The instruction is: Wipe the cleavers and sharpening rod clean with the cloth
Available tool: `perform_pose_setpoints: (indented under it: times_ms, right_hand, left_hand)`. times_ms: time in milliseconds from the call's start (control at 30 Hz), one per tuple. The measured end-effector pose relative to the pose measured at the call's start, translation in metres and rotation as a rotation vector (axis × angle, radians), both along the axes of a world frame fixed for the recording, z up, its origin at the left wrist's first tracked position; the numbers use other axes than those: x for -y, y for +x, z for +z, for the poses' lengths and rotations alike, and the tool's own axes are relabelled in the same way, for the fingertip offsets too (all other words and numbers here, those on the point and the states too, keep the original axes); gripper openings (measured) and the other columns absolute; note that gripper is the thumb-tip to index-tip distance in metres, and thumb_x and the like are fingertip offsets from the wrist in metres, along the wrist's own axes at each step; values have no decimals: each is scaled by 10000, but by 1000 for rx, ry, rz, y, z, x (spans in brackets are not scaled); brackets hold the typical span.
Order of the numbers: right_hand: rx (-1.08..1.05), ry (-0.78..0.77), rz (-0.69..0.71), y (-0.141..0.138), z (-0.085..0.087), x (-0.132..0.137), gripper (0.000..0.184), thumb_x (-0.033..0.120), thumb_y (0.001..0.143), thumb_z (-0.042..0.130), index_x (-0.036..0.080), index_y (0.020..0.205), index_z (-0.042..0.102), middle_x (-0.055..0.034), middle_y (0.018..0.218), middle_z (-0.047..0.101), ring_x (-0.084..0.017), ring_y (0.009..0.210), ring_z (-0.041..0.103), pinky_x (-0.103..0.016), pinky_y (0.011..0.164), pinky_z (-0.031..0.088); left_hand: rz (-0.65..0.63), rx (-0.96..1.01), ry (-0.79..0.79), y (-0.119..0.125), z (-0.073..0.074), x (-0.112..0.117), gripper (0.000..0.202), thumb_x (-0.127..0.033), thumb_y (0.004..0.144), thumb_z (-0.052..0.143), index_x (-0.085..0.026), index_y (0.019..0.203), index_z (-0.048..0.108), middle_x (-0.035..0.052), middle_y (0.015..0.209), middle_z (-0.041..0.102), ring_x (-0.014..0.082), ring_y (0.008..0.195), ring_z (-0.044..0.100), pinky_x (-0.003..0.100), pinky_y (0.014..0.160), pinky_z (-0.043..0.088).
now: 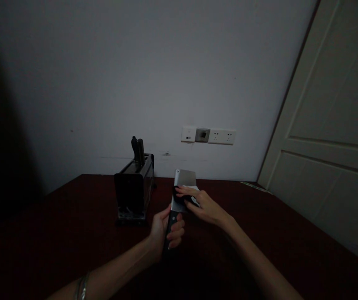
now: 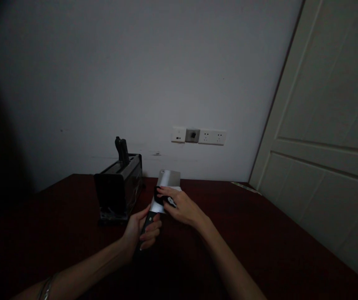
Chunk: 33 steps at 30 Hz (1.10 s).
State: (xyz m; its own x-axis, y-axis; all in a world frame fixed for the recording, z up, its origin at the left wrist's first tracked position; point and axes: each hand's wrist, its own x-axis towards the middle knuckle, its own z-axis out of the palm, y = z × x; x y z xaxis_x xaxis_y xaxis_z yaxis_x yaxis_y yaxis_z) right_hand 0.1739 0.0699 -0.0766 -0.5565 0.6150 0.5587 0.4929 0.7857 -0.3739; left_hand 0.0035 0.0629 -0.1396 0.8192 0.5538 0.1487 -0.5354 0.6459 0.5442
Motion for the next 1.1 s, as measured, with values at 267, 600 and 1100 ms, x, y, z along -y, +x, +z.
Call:
perform_pose_setpoints:
  times_ms: [267, 600, 1100]
  right_hand:
    - [46, 72, -205, 28, 14, -46, 379, 246, 864, 406, 193, 1225, 510, -86, 1360, 439, -209, 1268, 366, -458, 1074, 270]
    - [257, -50, 36, 6, -7, 38, 478, 178, 847, 434, 199, 1322, 393, -51, 1429, 328, -167, 1315, 270, -392, 1095, 247]
    - [216, 52, -87, 23, -6, 11, 467, 149, 807, 468, 183, 1273, 461, -84, 1378, 411, -205, 1277, 350, -437, 1072, 296]
  left_hand:
    - [-114, -14, 0, 7, -3, 13, 431, -446, 877, 315, -129, 672, 523, -48, 453, 343, 53, 294, 166, 177, 249, 235]
    - [1, -103, -124, 0, -3, 14, 528, -446, 899, 212, -111, 630, 521, -48, 434, 316, 40, 291, 142, 165, 249, 182]
    - [-119, 3, -4, -10, -30, 44, 341, -420, 850, 418, -124, 701, 499, -61, 466, 349, 38, 293, 157, 159, 247, 191]
